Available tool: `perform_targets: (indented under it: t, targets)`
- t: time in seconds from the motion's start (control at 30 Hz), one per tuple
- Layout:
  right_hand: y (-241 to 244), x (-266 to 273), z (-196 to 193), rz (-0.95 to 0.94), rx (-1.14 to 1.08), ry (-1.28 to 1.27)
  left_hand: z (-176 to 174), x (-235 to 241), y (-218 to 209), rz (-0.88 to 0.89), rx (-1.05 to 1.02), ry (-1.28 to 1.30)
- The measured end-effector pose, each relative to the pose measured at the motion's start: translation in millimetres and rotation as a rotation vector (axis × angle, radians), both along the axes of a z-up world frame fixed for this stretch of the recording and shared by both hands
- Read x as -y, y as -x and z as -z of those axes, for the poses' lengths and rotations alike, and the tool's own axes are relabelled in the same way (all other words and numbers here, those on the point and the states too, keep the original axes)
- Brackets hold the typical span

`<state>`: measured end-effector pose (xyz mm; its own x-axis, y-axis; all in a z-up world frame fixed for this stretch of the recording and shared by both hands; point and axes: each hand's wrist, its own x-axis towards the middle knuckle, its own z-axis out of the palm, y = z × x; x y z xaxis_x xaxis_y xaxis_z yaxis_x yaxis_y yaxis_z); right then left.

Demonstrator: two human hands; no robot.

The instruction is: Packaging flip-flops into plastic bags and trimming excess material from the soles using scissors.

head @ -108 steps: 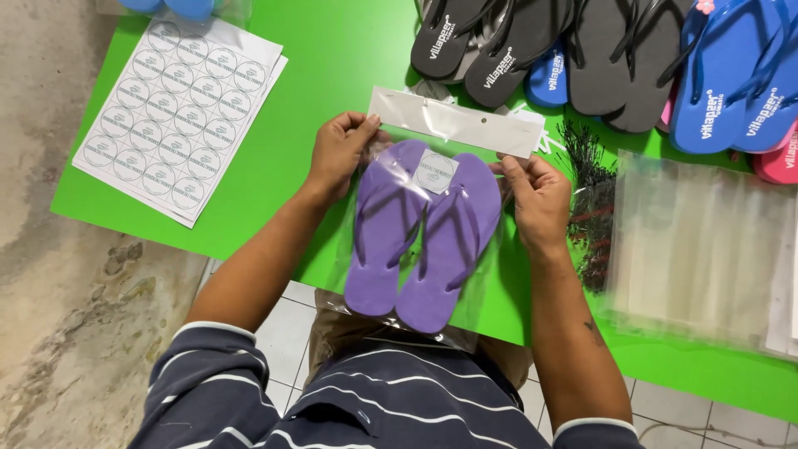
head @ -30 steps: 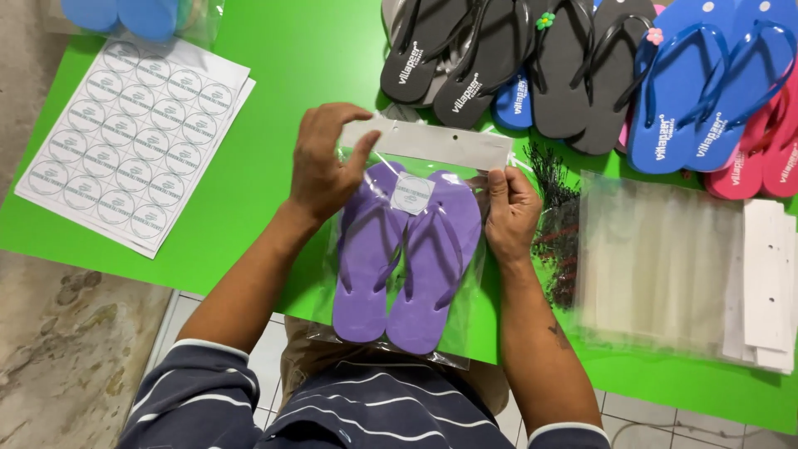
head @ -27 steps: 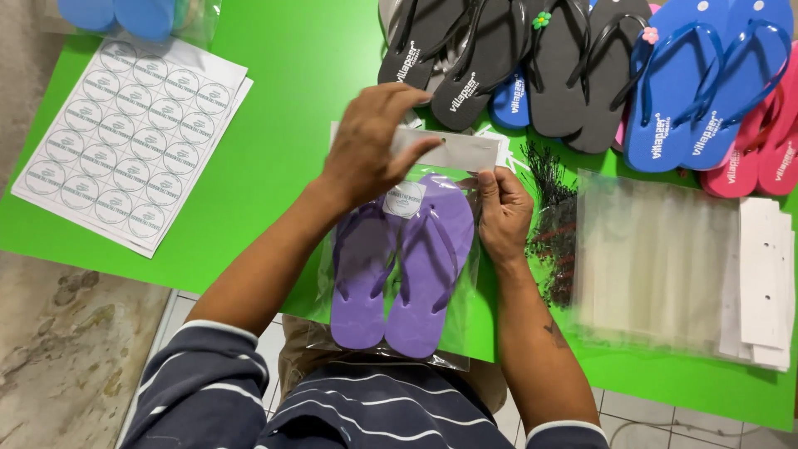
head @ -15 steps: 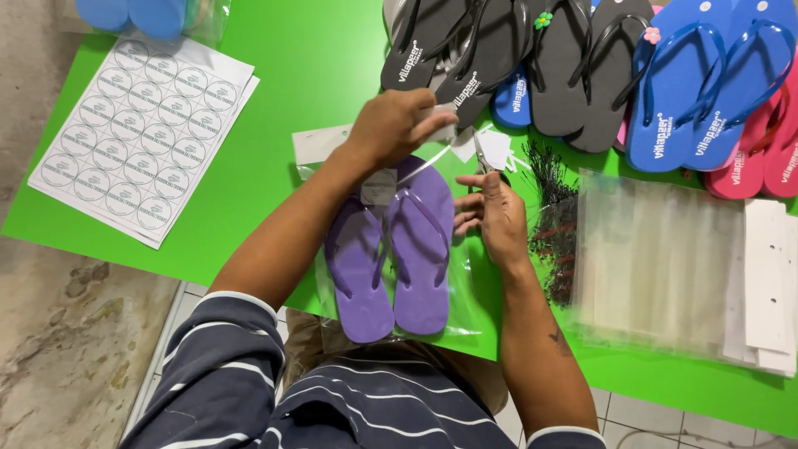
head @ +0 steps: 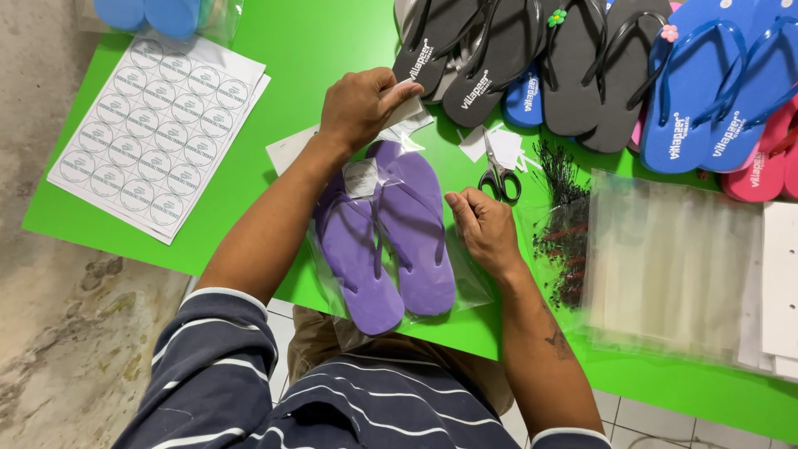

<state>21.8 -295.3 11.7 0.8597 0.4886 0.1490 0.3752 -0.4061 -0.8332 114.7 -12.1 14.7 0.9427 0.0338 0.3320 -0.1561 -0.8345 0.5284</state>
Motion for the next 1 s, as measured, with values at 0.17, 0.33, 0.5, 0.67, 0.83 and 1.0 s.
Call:
perform_targets:
  t: [0.17,0.33,0.5,0.67,0.83,1.0]
  targets:
    - [2.7,3.2,-22.2,-0.023,-0.285,-0.05,16.0,-9.3,-4.9,-0.022,-0.001,0.041]
    - [2.1,12.4,-10.3,-0.09,-0.238,0.166,23.4,-35.4,-7.7,-0.069,0.039,0.075]
    - [5.0,9.3,0.1,-0.06,-0.006,0.265,25.7,-54.3,-7.2,-0.143,-0.019,0.072]
    - [8.7,8.9,-8.9,-0.089,-0.037,0.407,31.8,-56.2,-8.6,-0.135,-0.1,0.039]
    - [12.1,5.7,-46.1,-0.121,-0.268,0.464,2.8,-47.4,11.7,-0.121,-0.226,0.044]
    - [12.6,6.3,-54.3,-0.14,-0.291,0.464,-54.8,-73.3,50.9,-0.142,-0.821,0.193]
